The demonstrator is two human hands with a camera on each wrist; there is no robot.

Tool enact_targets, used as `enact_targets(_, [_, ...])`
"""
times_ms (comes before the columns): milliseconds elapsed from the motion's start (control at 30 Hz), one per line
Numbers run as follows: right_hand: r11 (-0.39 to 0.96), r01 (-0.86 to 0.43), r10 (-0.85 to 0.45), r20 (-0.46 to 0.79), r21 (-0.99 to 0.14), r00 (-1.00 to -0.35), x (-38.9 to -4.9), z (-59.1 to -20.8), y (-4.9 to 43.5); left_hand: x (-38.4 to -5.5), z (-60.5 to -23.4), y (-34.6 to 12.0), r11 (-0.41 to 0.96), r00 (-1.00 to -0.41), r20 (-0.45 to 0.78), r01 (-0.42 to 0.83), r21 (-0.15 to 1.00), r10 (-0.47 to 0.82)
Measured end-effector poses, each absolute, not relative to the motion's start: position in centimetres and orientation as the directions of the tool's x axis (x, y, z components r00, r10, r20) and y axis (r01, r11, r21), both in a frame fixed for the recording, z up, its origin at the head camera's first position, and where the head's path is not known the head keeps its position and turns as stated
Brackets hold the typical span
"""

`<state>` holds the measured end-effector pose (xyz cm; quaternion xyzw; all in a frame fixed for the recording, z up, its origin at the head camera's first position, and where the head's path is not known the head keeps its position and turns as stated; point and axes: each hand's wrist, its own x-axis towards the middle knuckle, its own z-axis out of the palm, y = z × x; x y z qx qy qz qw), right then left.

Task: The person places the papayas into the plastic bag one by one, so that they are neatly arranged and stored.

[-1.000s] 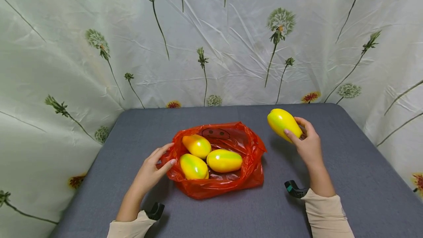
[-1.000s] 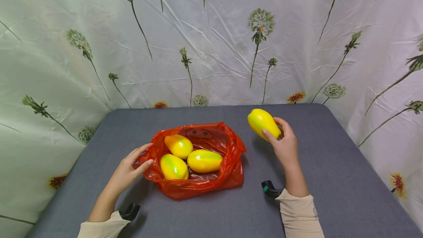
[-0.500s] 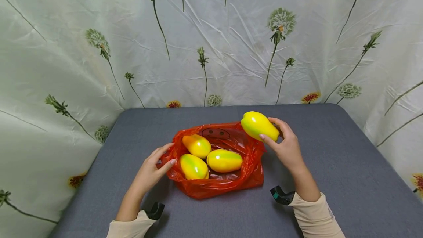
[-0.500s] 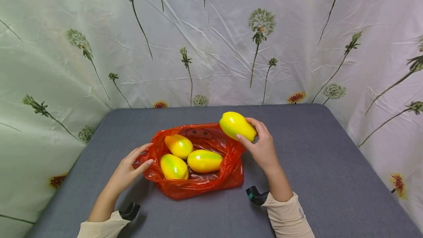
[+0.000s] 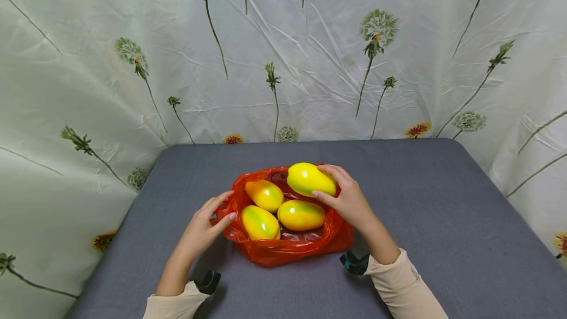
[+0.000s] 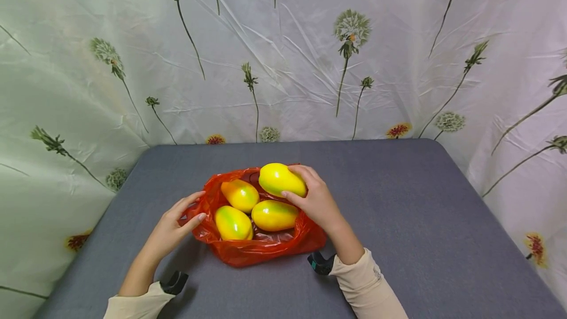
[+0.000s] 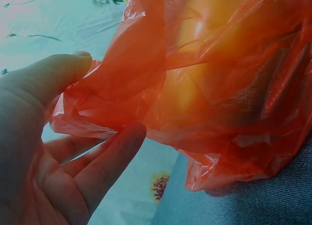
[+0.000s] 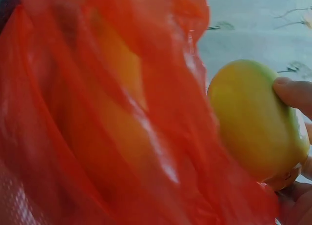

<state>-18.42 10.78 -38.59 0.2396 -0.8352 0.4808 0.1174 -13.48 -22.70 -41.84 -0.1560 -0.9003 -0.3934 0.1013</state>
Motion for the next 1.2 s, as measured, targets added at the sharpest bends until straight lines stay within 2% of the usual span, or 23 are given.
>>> enact_targets(367, [0.505,-0.508,-0.389,0.342,-0.698,-0.856,-19.3,-39.5,9.7,-13.4,-41.7,-22.6,0.632,-0.927,0.308,0.373,0.679,0.215])
enact_targets(900, [0.575,-0.485,-0.488,0.198,-0.659,-0.850,-19.3,-38.6,8.9,-13.3,-41.6,-22.6,0.620,-0.917,0.325,0.395,0.678,0.229])
enact_targets(1200, [0.598,-0.477,-0.481,0.188,-0.644,-0.857,-19.3,-38.6,8.6,-13.3,-41.5,-22.5,0.616,-0.922,0.318,0.386,0.687,0.223])
